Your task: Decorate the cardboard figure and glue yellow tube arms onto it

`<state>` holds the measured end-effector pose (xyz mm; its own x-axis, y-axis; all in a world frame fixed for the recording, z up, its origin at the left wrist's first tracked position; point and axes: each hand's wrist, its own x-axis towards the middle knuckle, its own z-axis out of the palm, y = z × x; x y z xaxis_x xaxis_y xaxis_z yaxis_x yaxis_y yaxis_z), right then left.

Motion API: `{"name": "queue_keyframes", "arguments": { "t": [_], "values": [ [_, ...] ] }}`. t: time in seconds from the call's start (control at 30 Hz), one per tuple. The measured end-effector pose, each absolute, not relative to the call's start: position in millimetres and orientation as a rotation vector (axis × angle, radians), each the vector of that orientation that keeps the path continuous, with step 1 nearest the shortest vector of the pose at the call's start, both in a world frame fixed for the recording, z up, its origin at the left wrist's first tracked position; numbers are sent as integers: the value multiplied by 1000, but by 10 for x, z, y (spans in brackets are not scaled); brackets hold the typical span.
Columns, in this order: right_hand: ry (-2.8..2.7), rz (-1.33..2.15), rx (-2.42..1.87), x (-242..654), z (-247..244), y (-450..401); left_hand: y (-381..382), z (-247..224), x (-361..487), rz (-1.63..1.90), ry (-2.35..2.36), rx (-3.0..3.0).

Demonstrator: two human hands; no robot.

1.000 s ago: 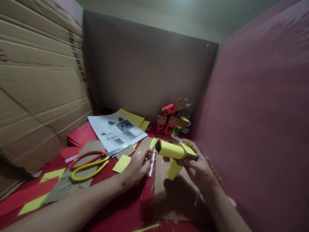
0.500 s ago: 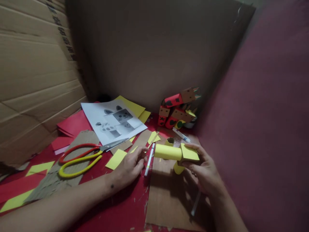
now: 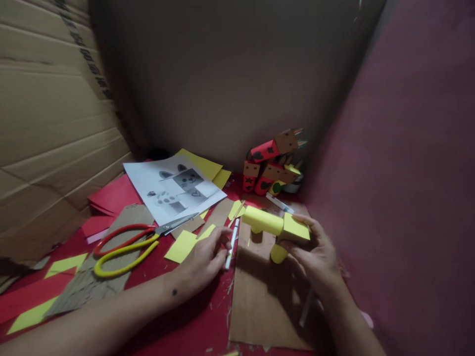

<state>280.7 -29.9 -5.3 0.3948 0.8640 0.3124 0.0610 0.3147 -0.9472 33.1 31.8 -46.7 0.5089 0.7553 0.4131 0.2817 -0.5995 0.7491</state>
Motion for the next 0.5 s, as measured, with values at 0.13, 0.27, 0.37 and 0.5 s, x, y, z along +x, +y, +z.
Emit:
{"name": "queue_keyframes", "arguments": {
  "t": [0.13, 0.27, 0.37, 0.5],
  "values": [
    [-952, 553, -1078, 2828, -96, -256, 496, -284, 456, 967, 882, 2146],
    [-929, 490, -1053, 2813, -107, -231, 784, -140, 771, 903, 829, 2147],
    [-928, 465, -1064, 2797, -116, -235, 993, -157, 1032, 802, 778, 2084],
    [-930, 452, -1061, 2792, -131, -241, 1149, -244, 1221, 578, 676, 2028]
  ]
}}
